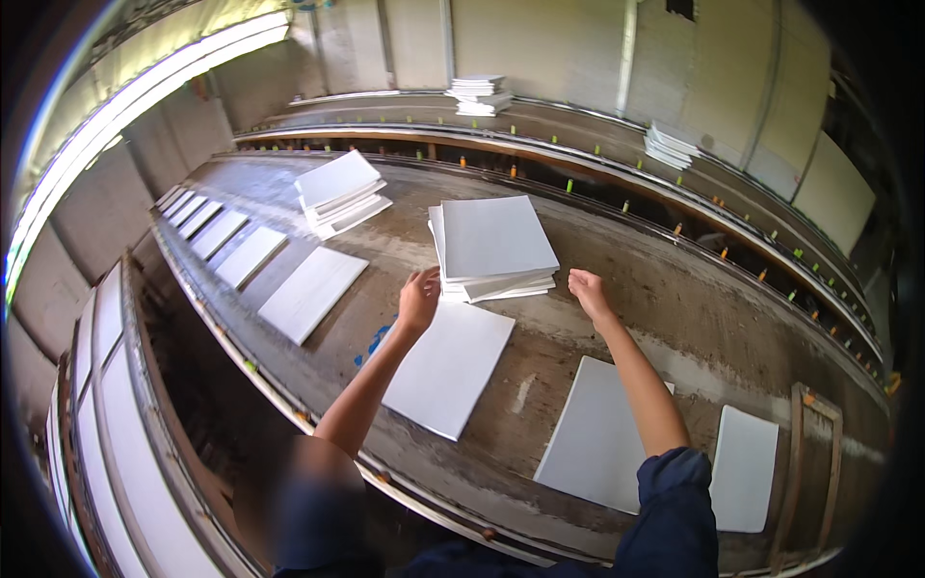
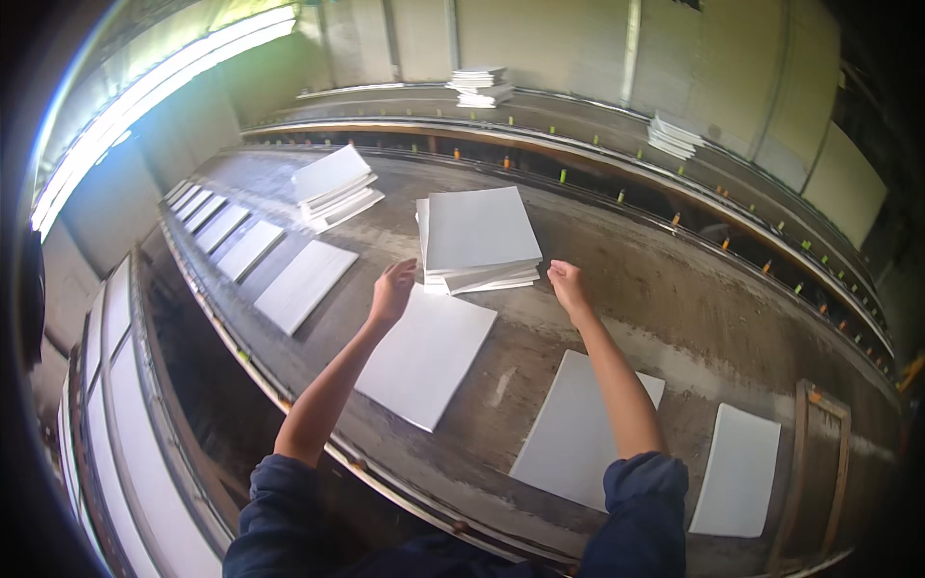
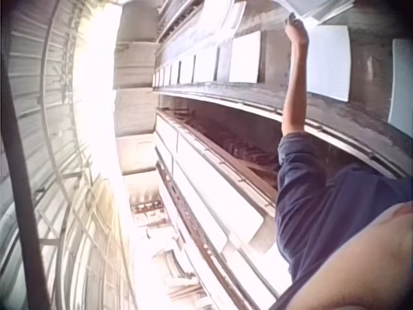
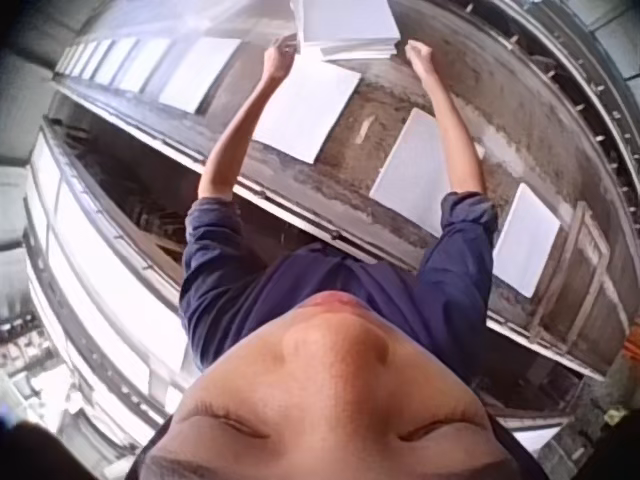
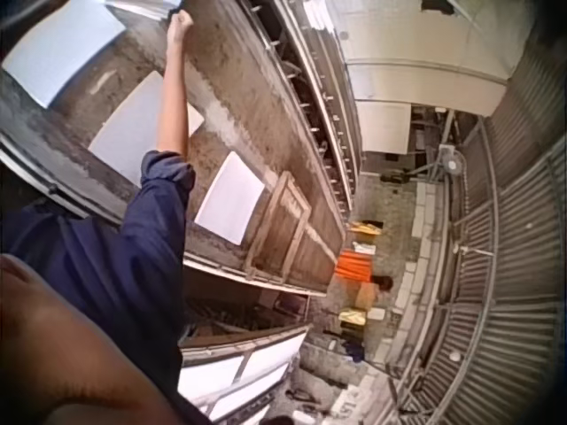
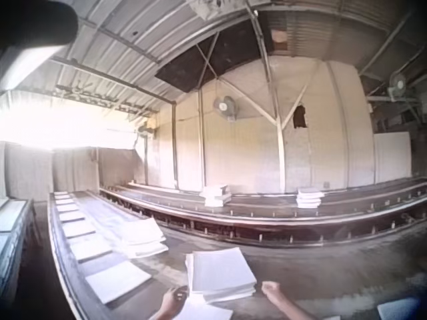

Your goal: The person repeatedly picks up white rectangular panels from a stack and places them into a wooden frame on a conveyor belt. The person smooths the surface of each panel with their hands before moving the frame along the belt to the next position.

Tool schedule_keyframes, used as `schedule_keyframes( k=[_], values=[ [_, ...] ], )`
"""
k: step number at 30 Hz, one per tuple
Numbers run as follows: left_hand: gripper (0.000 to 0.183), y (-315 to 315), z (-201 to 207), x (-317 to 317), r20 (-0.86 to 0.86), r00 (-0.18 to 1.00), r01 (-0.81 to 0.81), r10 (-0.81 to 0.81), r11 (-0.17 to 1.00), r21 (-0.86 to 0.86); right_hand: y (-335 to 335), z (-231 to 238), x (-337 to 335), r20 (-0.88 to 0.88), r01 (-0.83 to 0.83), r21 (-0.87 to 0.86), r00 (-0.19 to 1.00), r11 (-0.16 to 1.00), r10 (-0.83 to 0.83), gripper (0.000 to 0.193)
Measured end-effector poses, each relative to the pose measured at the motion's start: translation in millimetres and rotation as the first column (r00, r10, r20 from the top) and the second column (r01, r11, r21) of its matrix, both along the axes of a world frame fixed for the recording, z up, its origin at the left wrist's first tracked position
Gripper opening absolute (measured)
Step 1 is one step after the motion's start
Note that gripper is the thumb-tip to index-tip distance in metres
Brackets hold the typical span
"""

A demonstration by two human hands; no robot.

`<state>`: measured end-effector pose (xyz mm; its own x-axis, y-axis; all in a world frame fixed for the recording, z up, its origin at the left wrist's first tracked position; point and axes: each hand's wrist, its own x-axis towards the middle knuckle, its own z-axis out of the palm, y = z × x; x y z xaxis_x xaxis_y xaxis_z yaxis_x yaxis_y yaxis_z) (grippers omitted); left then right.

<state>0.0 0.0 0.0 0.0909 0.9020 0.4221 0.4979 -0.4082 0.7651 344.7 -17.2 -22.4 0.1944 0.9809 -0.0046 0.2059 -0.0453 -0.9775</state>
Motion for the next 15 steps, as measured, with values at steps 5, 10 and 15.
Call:
schedule_keyframes(
  k=[5, 10, 15],
  values=[
    [0.042, 80.0, -33.5, 19.5, -0.158, 0.987, 0.016, -0.026, 0.998, -0.065, 46.7, -9.9, -38.3, 0.245, 0.323, 0.016, 0.916, 0.946, -0.317, 0.057],
    [0.063, 97.0, -29.6, 19.5, -0.205, 0.971, 0.053, -0.123, 0.947, -0.316, 70.0, 0.0, -67.4, 0.158, 0.539, -0.044, 0.835, 0.841, -0.527, 0.063],
    [0.069, 102.2, -24.8, 25.8, -0.011, 0.997, 0.063, -0.078, 0.875, -0.48, 77.2, 10.5, -70.6, -0.134, 0.494, -0.074, 0.856, 0.866, -0.5, 0.046]
  ],
)
